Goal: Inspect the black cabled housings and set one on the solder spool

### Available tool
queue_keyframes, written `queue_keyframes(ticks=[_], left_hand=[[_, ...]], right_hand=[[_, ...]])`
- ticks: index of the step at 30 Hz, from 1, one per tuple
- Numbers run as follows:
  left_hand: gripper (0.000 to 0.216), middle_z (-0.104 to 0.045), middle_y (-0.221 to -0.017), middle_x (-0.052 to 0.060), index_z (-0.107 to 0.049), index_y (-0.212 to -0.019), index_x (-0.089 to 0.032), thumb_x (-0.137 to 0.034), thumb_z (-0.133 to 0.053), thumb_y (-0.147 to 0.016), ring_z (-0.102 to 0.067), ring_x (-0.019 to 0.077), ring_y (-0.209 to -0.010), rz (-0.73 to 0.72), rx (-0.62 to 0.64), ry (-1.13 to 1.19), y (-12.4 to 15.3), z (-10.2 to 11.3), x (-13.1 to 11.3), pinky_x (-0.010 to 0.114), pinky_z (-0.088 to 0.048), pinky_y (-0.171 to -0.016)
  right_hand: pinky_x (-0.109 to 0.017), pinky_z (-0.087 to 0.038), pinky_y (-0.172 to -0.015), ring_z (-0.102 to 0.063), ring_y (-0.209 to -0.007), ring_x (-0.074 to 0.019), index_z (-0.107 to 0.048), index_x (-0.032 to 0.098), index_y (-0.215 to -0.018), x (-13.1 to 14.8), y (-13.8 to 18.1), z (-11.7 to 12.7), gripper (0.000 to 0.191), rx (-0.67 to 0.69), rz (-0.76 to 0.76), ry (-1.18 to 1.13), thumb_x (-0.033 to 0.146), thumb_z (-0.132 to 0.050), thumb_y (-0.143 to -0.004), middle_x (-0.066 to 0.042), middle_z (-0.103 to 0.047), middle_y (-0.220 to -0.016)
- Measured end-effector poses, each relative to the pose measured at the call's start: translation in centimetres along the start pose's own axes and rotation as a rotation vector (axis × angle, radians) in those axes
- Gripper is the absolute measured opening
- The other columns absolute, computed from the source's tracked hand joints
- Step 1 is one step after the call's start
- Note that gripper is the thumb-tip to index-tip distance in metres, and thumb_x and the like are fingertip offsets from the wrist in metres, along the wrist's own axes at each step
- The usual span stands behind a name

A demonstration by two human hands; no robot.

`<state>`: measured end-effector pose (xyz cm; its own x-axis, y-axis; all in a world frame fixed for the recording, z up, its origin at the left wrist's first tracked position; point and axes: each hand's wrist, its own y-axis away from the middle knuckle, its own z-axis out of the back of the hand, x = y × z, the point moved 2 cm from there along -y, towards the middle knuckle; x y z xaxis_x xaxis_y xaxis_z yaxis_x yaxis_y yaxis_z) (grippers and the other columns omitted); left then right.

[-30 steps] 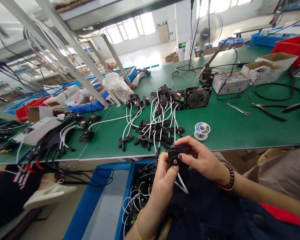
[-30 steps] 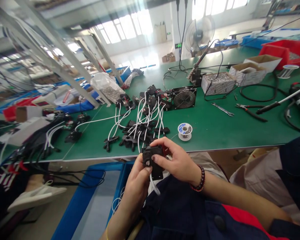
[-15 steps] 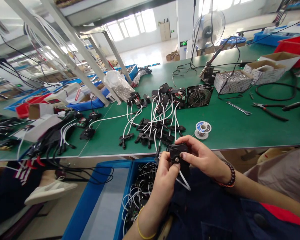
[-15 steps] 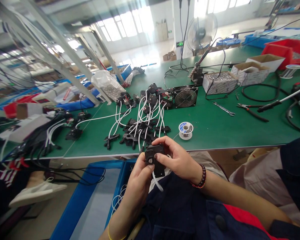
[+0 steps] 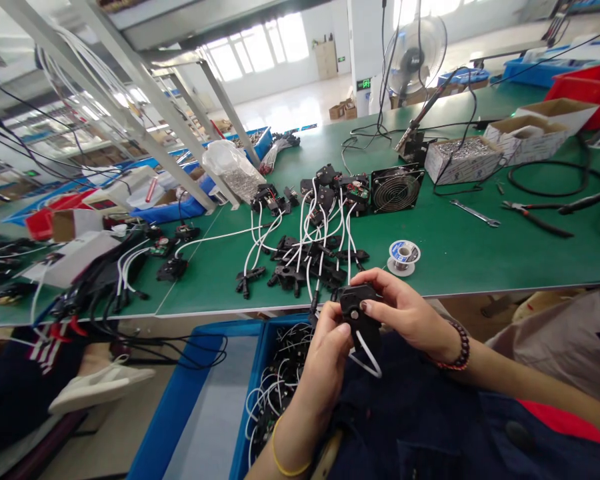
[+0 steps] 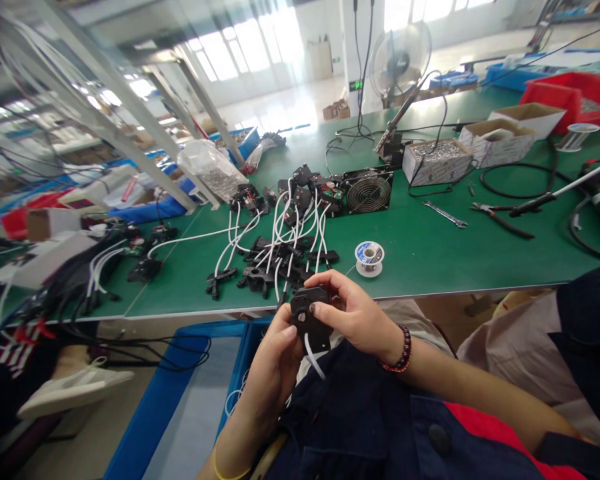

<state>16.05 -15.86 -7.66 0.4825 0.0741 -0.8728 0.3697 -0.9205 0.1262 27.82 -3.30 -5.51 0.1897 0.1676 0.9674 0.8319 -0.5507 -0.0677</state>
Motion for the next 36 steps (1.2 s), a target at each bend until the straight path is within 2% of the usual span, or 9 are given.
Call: queue_keyframes(ticks=[10,15,27,36], left_hand=[[0.032,-0.069,-0.11,0.006,-0.071,-0.11,-0.019,-0.048,-0.08,-0.097,-0.071,0.0277,-0.108,0.026,0.025,0.016,0.33,-0.25,-0.78,0.042,-0.06,-0.103],[0.034,-0.069,-0.108,0.006,-0.071,-0.109,-0.019,-0.05,-0.08,-0.098,-0.07,0.0276,-0.107,0.026,0.021,0.002,0.26,-0.14,-0.67,0.041,-0.06,-0.102],[0.037,-0.069,-0.109,0.007,-0.07,-0.11,-0.019,-0.051,-0.083,-0.098,-0.07,0.0288,-0.112,0.042,0.034,0.002,0.36,-0.36,-0.95,0.042,-0.059,-0.105],[0.042,-0.072,-0.11,0.008,-0.07,-0.112,-0.019,-0.055,-0.085,-0.095,-0.07,0.0312,-0.114,0.051,0.044,0.009,0.6,-0.48,-0.93,0.043,-0.058,-0.105]], right_hand=[[-0.026,-0.06,-0.079,-0.068,-0.09,-0.0151,-0.064,0.022,-0.126,0.05,-0.28,0.29,0.042,0.01,0.002,-0.011,0.039,-0.082,-0.092,-0.003,-0.07,-0.108],[-0.027,-0.06,-0.082,-0.067,-0.092,-0.0155,-0.064,0.022,-0.125,0.27,-0.29,0.26,0.041,0.013,0.013,-0.012,0.039,-0.083,-0.092,-0.003,-0.069,-0.108],[-0.027,-0.06,-0.083,-0.068,-0.092,-0.0157,-0.064,0.022,-0.128,-0.11,-0.2,0.51,0.042,0.004,0.012,-0.004,0.041,-0.08,-0.094,-0.003,-0.071,-0.11],[-0.026,-0.061,-0.077,-0.068,-0.088,-0.0156,-0.063,0.022,-0.128,-0.13,0.14,0.37,0.044,0.013,0.001,-0.015,0.044,-0.082,-0.095,-0.004,-0.069,-0.109]])
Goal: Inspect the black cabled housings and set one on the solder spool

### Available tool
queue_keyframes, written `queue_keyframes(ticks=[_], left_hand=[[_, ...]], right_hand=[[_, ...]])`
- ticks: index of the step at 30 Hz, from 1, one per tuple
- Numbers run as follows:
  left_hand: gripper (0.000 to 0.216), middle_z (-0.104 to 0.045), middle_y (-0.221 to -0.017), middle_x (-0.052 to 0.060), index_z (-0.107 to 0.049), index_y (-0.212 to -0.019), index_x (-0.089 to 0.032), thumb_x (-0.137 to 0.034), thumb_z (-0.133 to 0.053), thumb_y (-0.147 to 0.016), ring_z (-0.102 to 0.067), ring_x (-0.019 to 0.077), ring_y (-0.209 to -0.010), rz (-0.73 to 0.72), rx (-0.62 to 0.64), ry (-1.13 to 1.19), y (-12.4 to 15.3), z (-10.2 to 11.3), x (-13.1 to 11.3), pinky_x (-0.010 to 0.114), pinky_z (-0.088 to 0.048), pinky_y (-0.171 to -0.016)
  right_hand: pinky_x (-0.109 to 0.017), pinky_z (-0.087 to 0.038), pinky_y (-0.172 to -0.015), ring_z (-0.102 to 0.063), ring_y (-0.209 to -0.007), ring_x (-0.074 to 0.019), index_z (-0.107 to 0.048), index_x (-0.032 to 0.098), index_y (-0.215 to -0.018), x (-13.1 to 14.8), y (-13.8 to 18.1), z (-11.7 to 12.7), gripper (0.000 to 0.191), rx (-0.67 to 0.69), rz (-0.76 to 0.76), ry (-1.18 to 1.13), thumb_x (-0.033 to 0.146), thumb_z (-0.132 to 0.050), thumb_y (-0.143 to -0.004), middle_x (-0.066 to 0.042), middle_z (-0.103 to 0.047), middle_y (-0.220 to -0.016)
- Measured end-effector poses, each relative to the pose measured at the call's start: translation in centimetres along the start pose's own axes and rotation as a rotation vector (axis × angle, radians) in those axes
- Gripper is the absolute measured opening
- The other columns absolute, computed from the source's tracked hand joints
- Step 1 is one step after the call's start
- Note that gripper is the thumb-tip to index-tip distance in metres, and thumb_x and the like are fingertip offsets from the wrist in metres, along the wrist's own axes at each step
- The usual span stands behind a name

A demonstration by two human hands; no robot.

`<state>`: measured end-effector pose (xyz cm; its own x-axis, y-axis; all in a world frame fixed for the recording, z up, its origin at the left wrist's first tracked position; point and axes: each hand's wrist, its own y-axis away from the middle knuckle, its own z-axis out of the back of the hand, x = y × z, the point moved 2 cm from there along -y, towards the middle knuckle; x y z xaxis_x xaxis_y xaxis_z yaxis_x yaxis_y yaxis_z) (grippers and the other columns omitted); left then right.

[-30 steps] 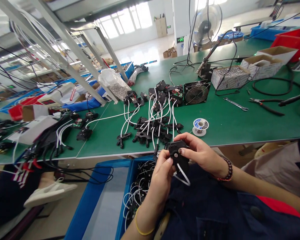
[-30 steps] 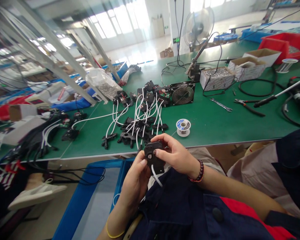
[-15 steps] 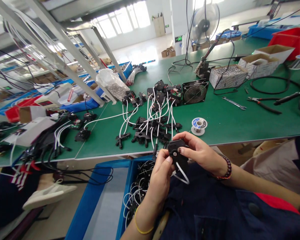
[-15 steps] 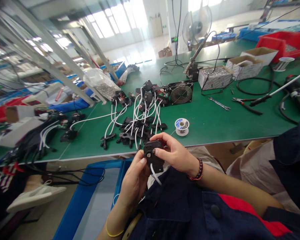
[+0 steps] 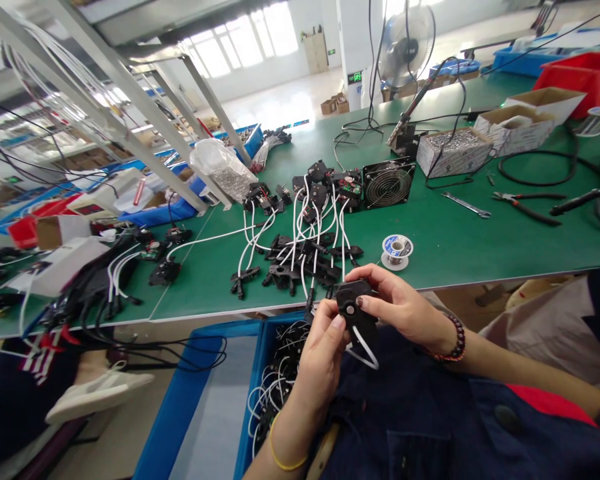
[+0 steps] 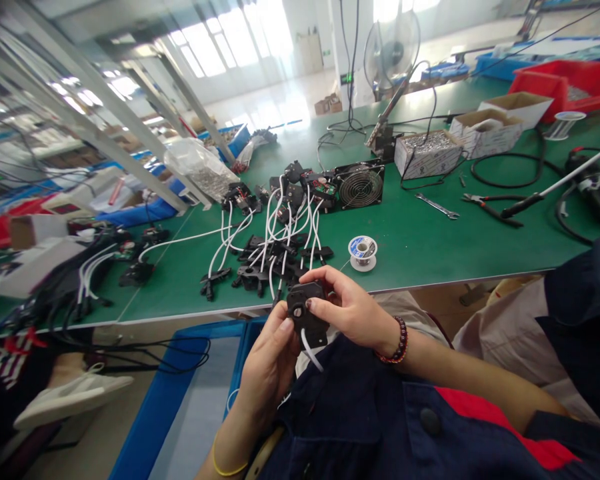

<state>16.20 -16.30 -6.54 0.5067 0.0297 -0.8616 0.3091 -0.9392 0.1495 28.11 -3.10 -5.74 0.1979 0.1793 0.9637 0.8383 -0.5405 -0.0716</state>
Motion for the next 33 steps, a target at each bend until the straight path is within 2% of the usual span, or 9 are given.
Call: queue_keyframes(ticks=[7,12,19,26,33], left_hand=[[0.044,-0.07,-0.107,0.008,-0.069,-0.11,-0.019,-0.055,-0.087,-0.093,-0.069,0.031,-0.112,0.0,-0.033,0.002,0.1,-0.2,0.0,0.042,-0.058,-0.102],[0.04,-0.067,-0.106,0.006,-0.071,-0.111,-0.019,-0.052,-0.087,-0.095,-0.068,0.0253,-0.102,-0.012,-0.019,0.017,0.2,0.0,0.1,0.034,-0.057,-0.092],[0.046,-0.068,-0.116,0.009,-0.074,-0.119,-0.019,-0.056,-0.087,-0.095,-0.065,0.027,-0.111,-0.042,-0.022,-0.013,0.2,0.5,0.7,0.036,-0.055,-0.1],[0.048,-0.068,-0.113,0.009,-0.072,-0.118,-0.019,-0.058,-0.085,-0.095,-0.067,0.0276,-0.106,-0.059,-0.014,-0.011,-0.2,1.4,1.8,0.037,-0.056,-0.096],[0.042,-0.071,-0.12,0.011,-0.073,-0.12,-0.019,-0.052,-0.085,-0.096,-0.068,0.0321,-0.118,-0.026,-0.012,0.012,0.3,0.3,0.5,0.042,-0.057,-0.106]], right_hand=[[-0.026,-0.061,-0.076,-0.068,-0.087,-0.015,-0.062,0.022,-0.129,0.3,0.1,-0.1,0.044,0.006,0.004,-0.011,0.043,-0.082,-0.095,-0.004,-0.069,-0.11],[-0.025,-0.061,-0.076,-0.068,-0.086,-0.0142,-0.062,0.022,-0.129,0.4,0.2,-0.2,0.042,0.008,0.012,-0.018,0.042,-0.081,-0.096,-0.003,-0.069,-0.11],[-0.028,-0.062,-0.081,-0.07,-0.092,-0.0166,-0.064,0.023,-0.129,0.3,0.4,-0.3,0.044,0.007,0.023,-0.021,0.045,-0.083,-0.096,-0.005,-0.071,-0.112],[-0.026,-0.06,-0.079,-0.069,-0.089,-0.0153,-0.064,0.023,-0.129,0.1,0.4,-0.3,0.044,0.007,0.021,-0.031,0.043,-0.083,-0.095,-0.004,-0.07,-0.111],[-0.025,-0.061,-0.081,-0.069,-0.091,-0.0148,-0.064,0.022,-0.128,0.0,0.2,-0.4,0.044,0.015,0.013,-0.062,0.042,-0.084,-0.094,-0.003,-0.071,-0.111]])
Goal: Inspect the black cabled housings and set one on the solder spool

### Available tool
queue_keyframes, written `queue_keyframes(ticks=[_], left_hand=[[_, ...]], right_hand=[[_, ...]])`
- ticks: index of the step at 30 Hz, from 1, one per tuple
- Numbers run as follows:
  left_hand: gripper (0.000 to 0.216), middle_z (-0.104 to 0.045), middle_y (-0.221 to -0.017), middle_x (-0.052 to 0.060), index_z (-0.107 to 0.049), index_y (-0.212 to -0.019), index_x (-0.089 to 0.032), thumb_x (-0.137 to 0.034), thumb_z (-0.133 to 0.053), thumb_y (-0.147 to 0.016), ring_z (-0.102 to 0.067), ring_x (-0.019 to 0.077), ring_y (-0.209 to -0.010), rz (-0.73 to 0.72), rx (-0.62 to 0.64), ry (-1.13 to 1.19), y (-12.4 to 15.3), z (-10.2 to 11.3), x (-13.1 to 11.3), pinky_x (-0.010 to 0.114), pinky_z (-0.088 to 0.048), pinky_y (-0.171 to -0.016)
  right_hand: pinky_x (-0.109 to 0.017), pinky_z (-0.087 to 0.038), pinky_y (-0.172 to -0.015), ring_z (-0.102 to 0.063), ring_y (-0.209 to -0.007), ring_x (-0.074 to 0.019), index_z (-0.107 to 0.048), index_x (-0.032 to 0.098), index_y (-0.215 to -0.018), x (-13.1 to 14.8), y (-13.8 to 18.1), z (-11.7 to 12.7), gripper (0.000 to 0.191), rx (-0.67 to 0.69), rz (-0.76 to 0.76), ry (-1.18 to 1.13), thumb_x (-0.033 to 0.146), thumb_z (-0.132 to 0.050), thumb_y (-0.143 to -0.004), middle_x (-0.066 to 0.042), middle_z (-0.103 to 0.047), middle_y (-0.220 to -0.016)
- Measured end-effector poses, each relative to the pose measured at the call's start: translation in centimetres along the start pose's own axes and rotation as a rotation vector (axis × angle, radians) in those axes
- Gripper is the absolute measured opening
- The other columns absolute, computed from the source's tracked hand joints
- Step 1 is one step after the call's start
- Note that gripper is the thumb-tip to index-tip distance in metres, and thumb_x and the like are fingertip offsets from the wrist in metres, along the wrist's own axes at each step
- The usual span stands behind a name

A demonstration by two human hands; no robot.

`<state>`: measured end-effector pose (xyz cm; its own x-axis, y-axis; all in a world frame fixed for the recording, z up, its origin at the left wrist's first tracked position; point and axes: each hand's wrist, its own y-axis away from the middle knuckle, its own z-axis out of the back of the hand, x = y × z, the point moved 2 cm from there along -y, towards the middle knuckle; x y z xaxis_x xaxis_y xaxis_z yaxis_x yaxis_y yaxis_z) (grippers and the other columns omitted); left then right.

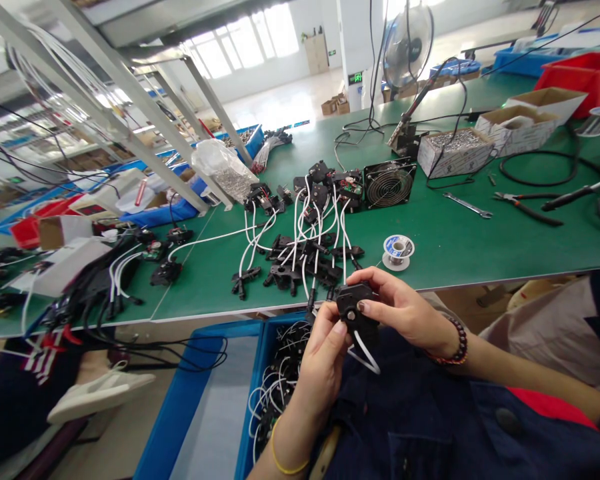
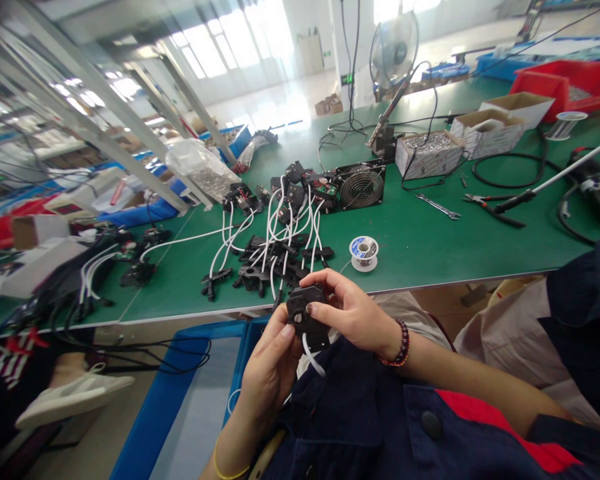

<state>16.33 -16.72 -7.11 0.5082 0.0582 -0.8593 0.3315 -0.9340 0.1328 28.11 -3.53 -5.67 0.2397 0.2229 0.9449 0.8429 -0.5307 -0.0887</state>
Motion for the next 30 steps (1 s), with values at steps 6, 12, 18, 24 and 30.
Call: queue_keyframes(ticks=[6,12,18,24,30], left_hand=[[0.039,-0.071,-0.119,0.01,-0.073,-0.118,-0.019,-0.05,-0.085,-0.097,-0.069,0.0317,-0.119,0.007,0.011,0.017,0.13,-0.28,-0.43,0.042,-0.057,-0.106],[0.041,-0.069,-0.113,0.007,-0.072,-0.116,-0.019,-0.052,-0.087,-0.096,-0.069,0.0288,-0.112,0.004,0.014,0.009,-0.09,0.35,0.12,0.037,-0.057,-0.1],[0.038,-0.068,-0.111,0.006,-0.071,-0.117,-0.019,-0.049,-0.086,-0.098,-0.07,0.0271,-0.109,0.015,0.024,0.026,0.01,0.43,0.14,0.036,-0.057,-0.098],[0.037,-0.071,-0.114,0.007,-0.071,-0.117,-0.019,-0.049,-0.084,-0.099,-0.071,0.028,-0.112,0.017,0.028,0.025,-0.14,0.38,0.07,0.037,-0.057,-0.101],[0.038,-0.074,-0.113,0.009,-0.072,-0.115,-0.018,-0.05,-0.084,-0.099,-0.073,0.0306,-0.115,0.022,0.023,0.022,-0.16,0.19,-0.03,0.043,-0.059,-0.107]], right_hand=[[-0.024,-0.061,-0.082,-0.07,-0.093,-0.0145,-0.065,0.023,-0.127,-0.01,-0.03,-0.03,0.044,-0.001,-0.012,-0.031,0.041,-0.086,-0.093,-0.003,-0.072,-0.112],[-0.021,-0.059,-0.078,-0.069,-0.088,-0.0124,-0.065,0.022,-0.126,-0.2,-0.07,-0.04,0.045,-0.014,-0.025,-0.056,0.04,-0.087,-0.092,-0.002,-0.072,-0.109],[-0.021,-0.058,-0.077,-0.068,-0.086,-0.0119,-0.066,0.023,-0.126,-0.16,0.01,-0.06,0.044,-0.021,-0.031,-0.066,0.039,-0.088,-0.091,-0.001,-0.071,-0.108],[-0.021,-0.059,-0.082,-0.069,-0.091,-0.0121,-0.066,0.023,-0.125,-0.08,0.07,-0.03,0.043,-0.032,-0.034,-0.061,0.038,-0.088,-0.092,-0.001,-0.072,-0.11],[-0.02,-0.059,-0.08,-0.069,-0.091,-0.0121,-0.067,0.023,-0.125,-0.32,0.0,0.13,0.041,-0.038,-0.046,-0.05,0.038,-0.087,-0.092,-0.001,-0.072,-0.109]])
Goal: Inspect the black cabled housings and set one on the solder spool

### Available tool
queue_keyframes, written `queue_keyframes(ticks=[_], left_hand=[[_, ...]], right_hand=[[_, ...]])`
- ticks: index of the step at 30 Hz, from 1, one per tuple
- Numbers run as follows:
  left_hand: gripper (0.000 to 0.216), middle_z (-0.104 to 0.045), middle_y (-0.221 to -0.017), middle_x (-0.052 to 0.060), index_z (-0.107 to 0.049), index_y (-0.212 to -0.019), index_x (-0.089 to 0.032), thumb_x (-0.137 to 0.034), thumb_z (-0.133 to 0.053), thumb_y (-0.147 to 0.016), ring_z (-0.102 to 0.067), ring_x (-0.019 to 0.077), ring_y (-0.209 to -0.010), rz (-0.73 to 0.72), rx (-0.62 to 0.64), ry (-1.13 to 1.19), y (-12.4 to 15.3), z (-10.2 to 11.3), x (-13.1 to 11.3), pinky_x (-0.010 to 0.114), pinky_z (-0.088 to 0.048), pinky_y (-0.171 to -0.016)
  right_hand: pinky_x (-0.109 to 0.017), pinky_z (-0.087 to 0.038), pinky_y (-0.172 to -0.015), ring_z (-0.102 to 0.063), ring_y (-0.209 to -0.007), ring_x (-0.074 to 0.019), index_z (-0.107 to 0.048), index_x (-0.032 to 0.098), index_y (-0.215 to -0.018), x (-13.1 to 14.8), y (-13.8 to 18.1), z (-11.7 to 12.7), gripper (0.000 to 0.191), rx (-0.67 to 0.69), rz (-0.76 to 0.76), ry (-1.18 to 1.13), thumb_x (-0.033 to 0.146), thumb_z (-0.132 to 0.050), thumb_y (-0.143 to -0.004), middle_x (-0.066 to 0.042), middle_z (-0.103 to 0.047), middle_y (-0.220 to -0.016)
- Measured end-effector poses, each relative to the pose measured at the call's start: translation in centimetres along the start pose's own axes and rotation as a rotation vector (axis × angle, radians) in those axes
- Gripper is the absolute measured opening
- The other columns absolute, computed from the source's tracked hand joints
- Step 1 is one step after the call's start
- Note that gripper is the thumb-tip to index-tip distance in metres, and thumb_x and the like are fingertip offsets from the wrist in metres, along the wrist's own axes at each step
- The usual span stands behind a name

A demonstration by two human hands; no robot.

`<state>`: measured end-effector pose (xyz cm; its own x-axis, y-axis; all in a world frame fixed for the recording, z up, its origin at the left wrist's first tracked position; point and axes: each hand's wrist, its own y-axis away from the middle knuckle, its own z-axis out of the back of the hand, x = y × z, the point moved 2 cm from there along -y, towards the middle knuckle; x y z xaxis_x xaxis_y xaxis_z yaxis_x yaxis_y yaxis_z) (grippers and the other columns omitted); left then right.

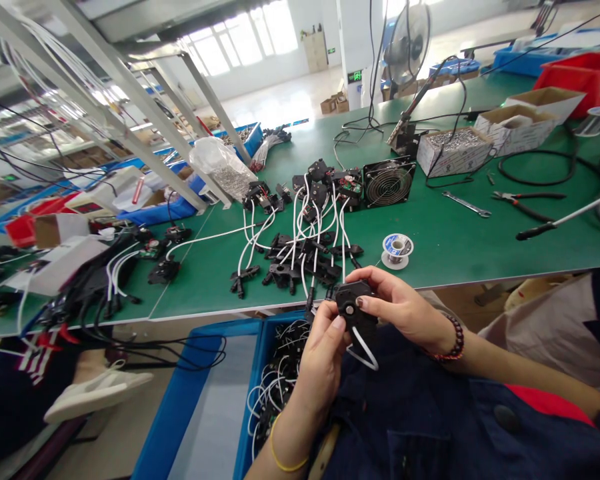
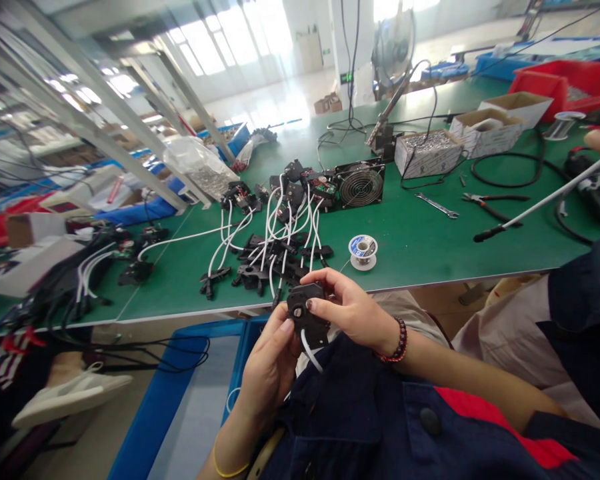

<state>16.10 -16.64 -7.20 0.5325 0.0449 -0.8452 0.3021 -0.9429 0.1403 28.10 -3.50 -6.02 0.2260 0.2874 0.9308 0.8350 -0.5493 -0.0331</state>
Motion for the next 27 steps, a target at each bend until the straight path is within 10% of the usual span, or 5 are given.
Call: queue_keyframes(ticks=[27], left_hand=[[0.037,-0.07,-0.114,0.008,-0.075,-0.114,-0.019,-0.052,-0.084,-0.098,-0.069,0.0293,-0.115,-0.035,-0.023,-0.033,0.0,-0.3,-0.2,0.043,-0.056,-0.108]], right_hand=[[-0.024,-0.06,-0.078,-0.067,-0.089,-0.0146,-0.066,0.023,-0.127,0.3,0.0,0.0,0.046,-0.001,0.01,0.036,0.043,-0.087,-0.091,-0.003,-0.07,-0.109]])
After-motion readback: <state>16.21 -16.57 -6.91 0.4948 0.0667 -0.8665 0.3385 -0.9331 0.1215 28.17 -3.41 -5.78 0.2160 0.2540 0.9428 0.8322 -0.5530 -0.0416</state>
